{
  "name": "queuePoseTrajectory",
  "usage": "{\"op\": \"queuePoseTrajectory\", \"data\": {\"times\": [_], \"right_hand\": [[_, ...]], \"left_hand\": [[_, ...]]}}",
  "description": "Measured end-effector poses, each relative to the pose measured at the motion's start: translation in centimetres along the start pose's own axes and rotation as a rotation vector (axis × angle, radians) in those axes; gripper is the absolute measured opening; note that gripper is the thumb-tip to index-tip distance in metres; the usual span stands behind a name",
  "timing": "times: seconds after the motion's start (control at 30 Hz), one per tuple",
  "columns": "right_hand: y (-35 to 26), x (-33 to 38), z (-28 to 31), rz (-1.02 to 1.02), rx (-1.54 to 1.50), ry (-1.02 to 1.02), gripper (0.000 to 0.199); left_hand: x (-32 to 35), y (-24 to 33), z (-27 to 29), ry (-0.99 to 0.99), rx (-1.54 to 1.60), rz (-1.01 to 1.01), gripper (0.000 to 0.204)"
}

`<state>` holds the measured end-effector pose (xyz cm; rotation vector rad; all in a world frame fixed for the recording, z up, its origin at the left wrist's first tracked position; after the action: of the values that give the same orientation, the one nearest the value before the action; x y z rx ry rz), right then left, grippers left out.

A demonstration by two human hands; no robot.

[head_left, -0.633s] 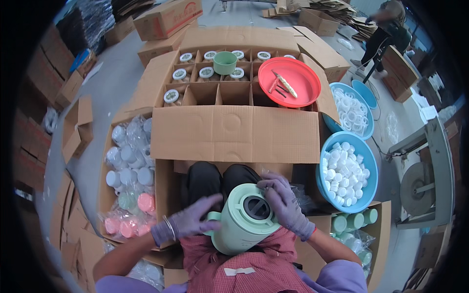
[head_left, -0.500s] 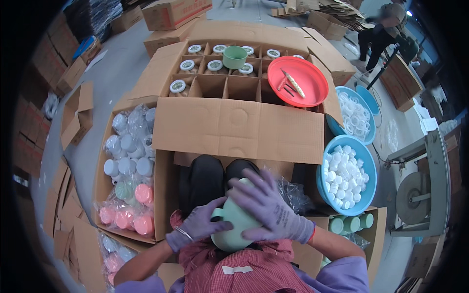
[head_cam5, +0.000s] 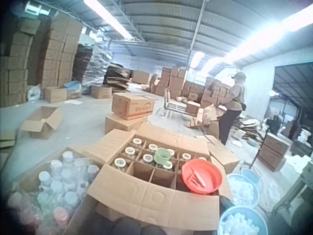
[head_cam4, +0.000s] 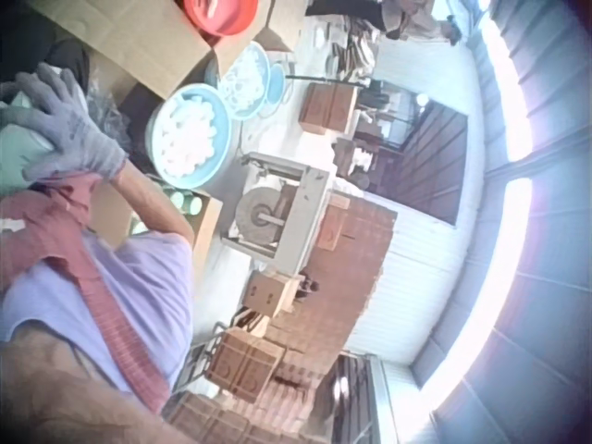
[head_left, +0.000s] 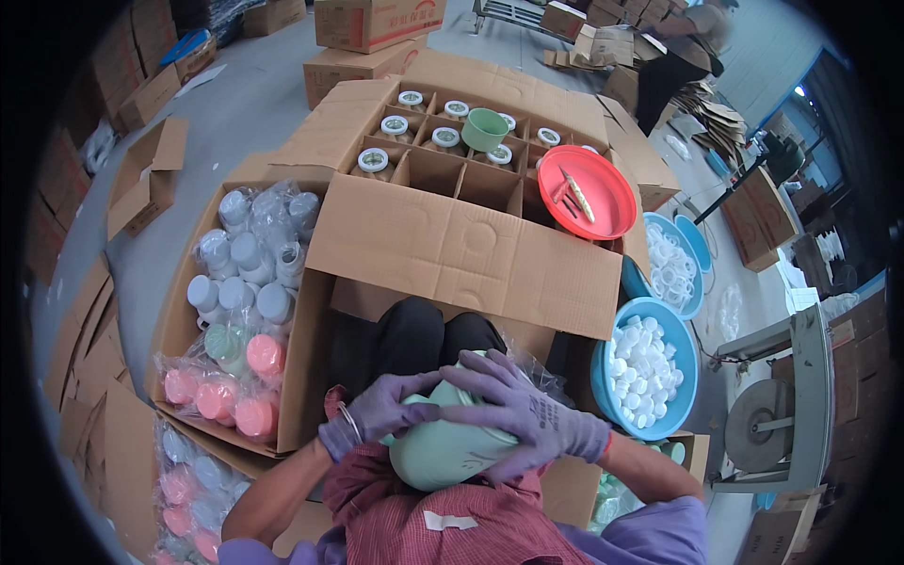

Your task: The person assembles thermos bottles by placing white plastic rings onto metal inner bottles, inserting them into colored outer shells, and screwing on caps. They then wrap each completed unit in plastic and place it into a cardboard box.

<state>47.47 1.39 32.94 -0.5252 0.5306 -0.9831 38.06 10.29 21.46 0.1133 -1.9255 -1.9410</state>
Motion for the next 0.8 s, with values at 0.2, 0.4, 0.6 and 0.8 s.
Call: {"op": "queuePoseTrajectory", "data": {"times": [0.2, 0.4, 0.6, 0.8], "right_hand": [[5.0, 0.3, -1.6, -0.291, -0.281, 0.136, 0.038], [5.4, -1.5, 0.5, -0.276, -0.397, 0.234, 0.045], [17.3, 16.1, 3.4, -0.946, -0.455, 0.705, 0.032], [28.1, 37.4, 7.0, -1.457, 0.378, 0.834, 0.045]], "left_hand": [[3.1, 2.2, -3.4, 0.328, -0.461, -0.084, 0.086], [3.9, 0.6, -0.1, 0.069, -0.143, 0.150, 0.090], [11.8, -9.0, 6.6, 0.476, 0.758, 0.247, 0.034], [9.0, -8.9, 3.0, 0.146, 1.714, -0.300, 0.029]]}}
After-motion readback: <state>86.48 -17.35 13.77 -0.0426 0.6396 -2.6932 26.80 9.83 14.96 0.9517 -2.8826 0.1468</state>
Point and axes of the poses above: each hand's wrist, its own x-axis away from the middle knuckle, its own z-axis out of the back of the hand, y = z × x, the point moved 9 cm from there along -x, towards the middle knuckle, and after that the axes turned 1 degree about -y, right-handed, at the moved point
